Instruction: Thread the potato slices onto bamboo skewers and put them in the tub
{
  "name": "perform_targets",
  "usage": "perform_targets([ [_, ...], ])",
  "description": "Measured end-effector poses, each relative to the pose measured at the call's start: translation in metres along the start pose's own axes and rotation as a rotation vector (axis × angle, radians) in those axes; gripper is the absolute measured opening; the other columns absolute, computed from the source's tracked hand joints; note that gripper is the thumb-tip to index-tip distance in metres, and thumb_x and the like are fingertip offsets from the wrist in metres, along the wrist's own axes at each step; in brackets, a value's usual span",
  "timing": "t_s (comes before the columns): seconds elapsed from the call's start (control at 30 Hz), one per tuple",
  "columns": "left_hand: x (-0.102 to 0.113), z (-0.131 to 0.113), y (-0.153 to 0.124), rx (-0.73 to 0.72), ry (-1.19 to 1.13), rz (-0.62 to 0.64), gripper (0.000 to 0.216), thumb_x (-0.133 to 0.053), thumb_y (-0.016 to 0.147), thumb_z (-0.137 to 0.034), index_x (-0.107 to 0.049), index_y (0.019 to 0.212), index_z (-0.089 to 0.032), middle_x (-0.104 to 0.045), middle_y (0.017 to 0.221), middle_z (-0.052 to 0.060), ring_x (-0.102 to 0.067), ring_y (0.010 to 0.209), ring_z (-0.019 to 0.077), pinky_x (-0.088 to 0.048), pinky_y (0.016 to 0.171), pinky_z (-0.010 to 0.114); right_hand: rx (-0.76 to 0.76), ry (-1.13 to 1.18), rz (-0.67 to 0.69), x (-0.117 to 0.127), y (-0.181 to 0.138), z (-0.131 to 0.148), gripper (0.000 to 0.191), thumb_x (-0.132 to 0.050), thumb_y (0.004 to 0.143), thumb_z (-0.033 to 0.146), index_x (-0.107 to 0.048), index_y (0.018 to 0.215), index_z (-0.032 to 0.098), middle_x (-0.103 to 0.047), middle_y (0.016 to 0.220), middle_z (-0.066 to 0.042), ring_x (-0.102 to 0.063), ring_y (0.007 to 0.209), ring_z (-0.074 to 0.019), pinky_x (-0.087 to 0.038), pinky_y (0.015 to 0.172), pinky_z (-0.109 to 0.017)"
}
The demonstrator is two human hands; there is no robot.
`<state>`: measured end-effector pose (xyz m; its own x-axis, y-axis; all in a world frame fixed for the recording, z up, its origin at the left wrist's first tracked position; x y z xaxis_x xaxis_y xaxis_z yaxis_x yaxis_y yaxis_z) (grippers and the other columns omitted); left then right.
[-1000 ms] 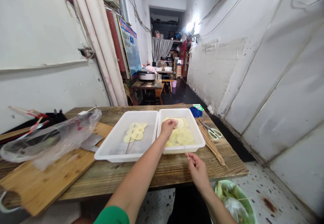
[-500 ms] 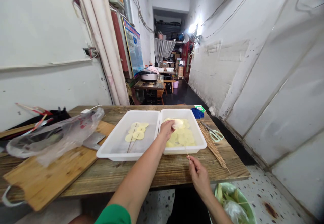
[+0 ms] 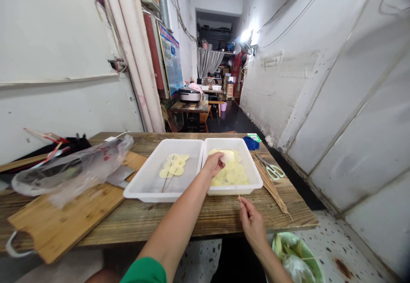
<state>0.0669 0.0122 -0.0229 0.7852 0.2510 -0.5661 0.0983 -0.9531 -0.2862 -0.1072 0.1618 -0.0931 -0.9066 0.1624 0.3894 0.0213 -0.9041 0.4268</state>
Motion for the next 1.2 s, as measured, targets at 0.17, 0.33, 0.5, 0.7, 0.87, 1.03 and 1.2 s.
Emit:
perform_targets([
  [0.17,0.002,0.001,0.001,-0.055,0.066,-0.015,0.008,-0.061,0.071,-0.015,-0.053,0.069,-0.015,-0.054,0.055,-0.001,-0.047,0.045,0.0086,-0.033,0.041,0.019,0.033,-0.012,-0.002,-0.002,0.000,-0.005,0.037,-0.044,0.089,0.035,-0.069,0.104,0.012,-0.073,0.095,-0.013,-0.069,0.083,-0.0221,-0.056,0.075,-0.033],
  [0.33,0.004,0.004,0.001,-0.191,0.194,-0.033,0.014,-0.066,0.070,-0.023,-0.054,0.068,-0.015,-0.054,0.055,-0.002,-0.047,0.047,0.0076,-0.035,0.045,0.019,0.017,-0.011,0.008,-0.002,0.000,-0.007,0.037,-0.044,0.089,0.036,-0.069,0.105,0.013,-0.072,0.097,-0.013,-0.069,0.084,-0.0225,-0.056,0.075,-0.034],
  [0.5,0.004,0.006,0.002,-0.327,0.311,-0.085,0.016,-0.066,0.068,-0.029,-0.057,0.069,-0.016,-0.056,0.058,-0.001,-0.049,0.051,0.0087,-0.038,0.049,0.020,0.023,0.009,-0.002,-0.003,0.001,-0.007,0.036,-0.046,0.089,0.035,-0.069,0.106,0.015,-0.072,0.102,-0.012,-0.069,0.091,-0.0228,-0.055,0.083,-0.035],
  [0.7,0.006,0.007,0.006,-0.278,0.239,-0.026,0.022,-0.071,0.063,-0.031,-0.055,0.065,-0.016,-0.053,0.056,-0.002,-0.045,0.048,0.0070,-0.036,0.046,0.019,0.008,0.010,0.001,-0.006,0.002,-0.010,0.037,-0.047,0.088,0.037,-0.070,0.107,0.014,-0.071,0.103,-0.014,-0.069,0.089,-0.0236,-0.055,0.082,-0.036],
  [0.87,0.006,0.008,0.007,-0.278,0.206,0.034,0.025,-0.073,0.060,-0.031,-0.054,0.062,-0.015,-0.050,0.053,-0.003,-0.041,0.046,0.0054,-0.033,0.044,0.018,0.025,0.014,-0.015,-0.006,0.004,-0.009,0.037,-0.047,0.088,0.036,-0.070,0.107,0.013,-0.071,0.103,-0.014,-0.069,0.090,-0.0234,-0.055,0.083,-0.036],
  [1.03,0.004,0.010,0.004,-0.273,0.262,0.041,0.023,-0.074,0.062,-0.028,-0.055,0.062,-0.015,-0.048,0.054,-0.004,-0.041,0.047,0.0050,-0.035,0.046,0.017,0.015,0.016,-0.045,-0.008,0.012,-0.007,0.036,-0.047,0.087,0.035,-0.070,0.106,0.013,-0.072,0.099,-0.013,-0.070,0.081,-0.0217,-0.056,0.076,-0.033],
  [1.2,-0.001,0.005,-0.002,-0.160,0.135,0.028,0.024,-0.067,0.076,-0.037,-0.059,0.074,-0.014,-0.057,0.061,0.001,-0.050,0.049,0.0084,-0.039,0.047,0.020,-0.002,0.002,-0.044,-0.010,0.020,-0.005,0.037,-0.046,0.088,0.036,-0.068,0.107,0.013,-0.072,0.101,-0.014,-0.069,0.082,-0.0219,-0.055,0.075,-0.033],
])
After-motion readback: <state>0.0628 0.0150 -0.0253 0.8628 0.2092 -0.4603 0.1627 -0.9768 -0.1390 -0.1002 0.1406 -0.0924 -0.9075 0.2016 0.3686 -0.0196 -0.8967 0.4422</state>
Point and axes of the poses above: each hand's wrist, its own y-axis towards the middle knuckle, its own x-axis out of the back of the hand, z = x × y, the point moved 1 cm from there along y, towards the middle knuckle
